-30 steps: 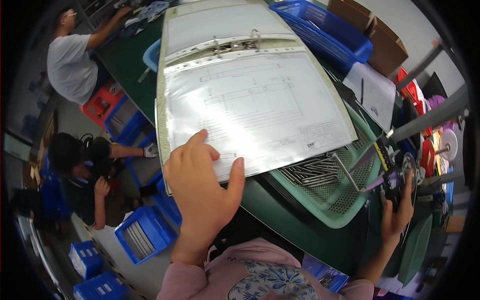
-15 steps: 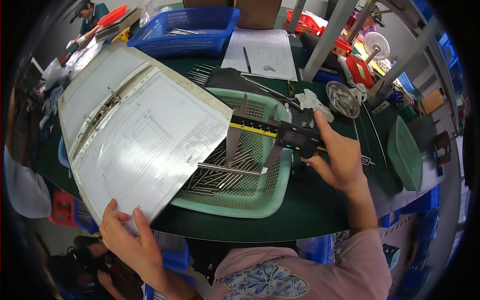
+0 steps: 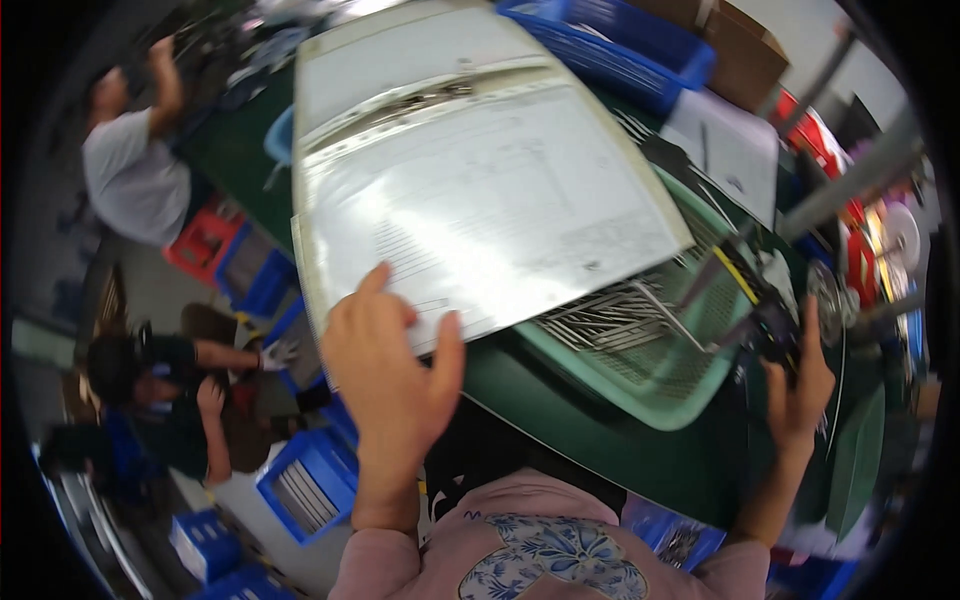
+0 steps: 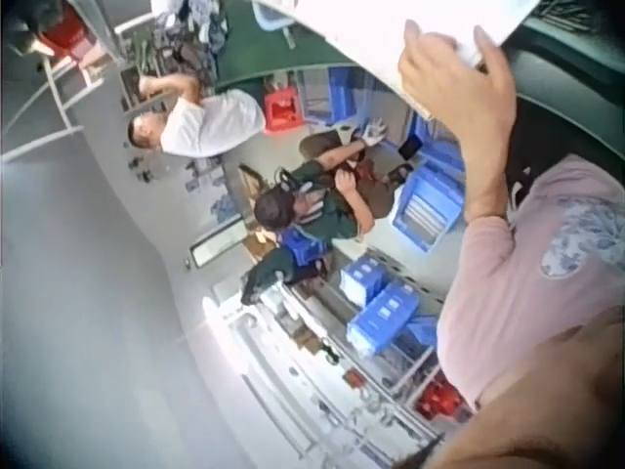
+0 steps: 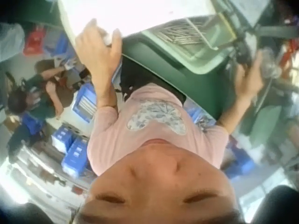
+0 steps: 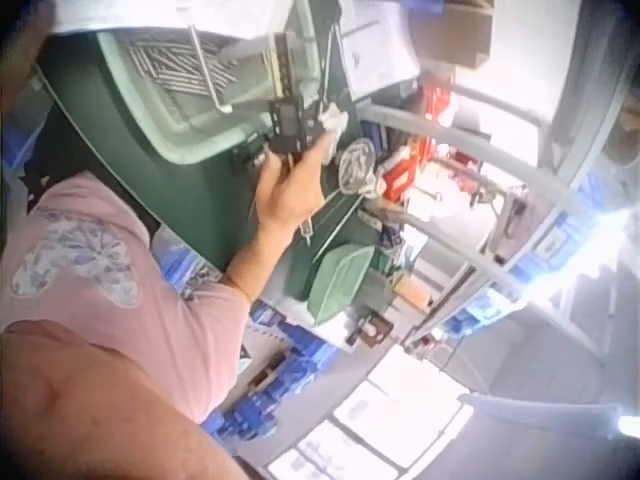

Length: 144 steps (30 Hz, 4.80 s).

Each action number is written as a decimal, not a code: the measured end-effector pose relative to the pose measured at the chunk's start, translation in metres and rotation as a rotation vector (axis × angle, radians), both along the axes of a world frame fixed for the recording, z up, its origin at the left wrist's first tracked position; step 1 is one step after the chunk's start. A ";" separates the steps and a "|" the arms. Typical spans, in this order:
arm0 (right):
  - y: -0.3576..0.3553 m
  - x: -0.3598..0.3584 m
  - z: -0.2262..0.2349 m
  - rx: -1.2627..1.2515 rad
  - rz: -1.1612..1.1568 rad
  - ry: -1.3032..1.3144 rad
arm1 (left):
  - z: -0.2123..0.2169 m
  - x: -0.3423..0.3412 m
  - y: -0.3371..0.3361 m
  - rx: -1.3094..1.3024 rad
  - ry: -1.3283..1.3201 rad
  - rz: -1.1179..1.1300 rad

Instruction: Using a digital caliper to measure metal rod components and recording the data while referencing a technical drawing.

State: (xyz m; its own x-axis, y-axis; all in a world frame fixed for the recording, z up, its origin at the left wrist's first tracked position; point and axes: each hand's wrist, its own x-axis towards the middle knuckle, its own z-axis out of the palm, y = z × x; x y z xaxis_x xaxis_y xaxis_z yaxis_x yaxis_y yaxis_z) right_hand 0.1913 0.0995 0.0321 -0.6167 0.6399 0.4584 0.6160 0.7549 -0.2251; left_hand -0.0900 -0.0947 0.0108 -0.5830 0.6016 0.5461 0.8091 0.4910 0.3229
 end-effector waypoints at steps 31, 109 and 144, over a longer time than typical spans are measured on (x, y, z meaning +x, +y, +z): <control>-0.003 -0.019 0.004 0.016 0.064 -0.010 | -0.003 -0.002 -0.006 0.036 -0.043 0.024; 0.297 -0.079 -0.083 -0.368 -0.708 0.184 | -0.010 -0.049 -0.133 0.492 -0.041 0.194; 0.241 -0.083 -0.039 0.087 0.253 -0.229 | -0.027 -0.034 -0.115 0.568 -0.161 0.401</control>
State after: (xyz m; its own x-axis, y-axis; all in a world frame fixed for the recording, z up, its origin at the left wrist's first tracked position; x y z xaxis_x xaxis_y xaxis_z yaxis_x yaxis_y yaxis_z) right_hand 0.1085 0.3400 -0.0065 -0.8440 0.4178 0.3362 0.4336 0.9006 -0.0306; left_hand -0.1243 -0.2096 -0.0163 -0.7998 -0.0279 0.5996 0.5218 0.4614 0.7175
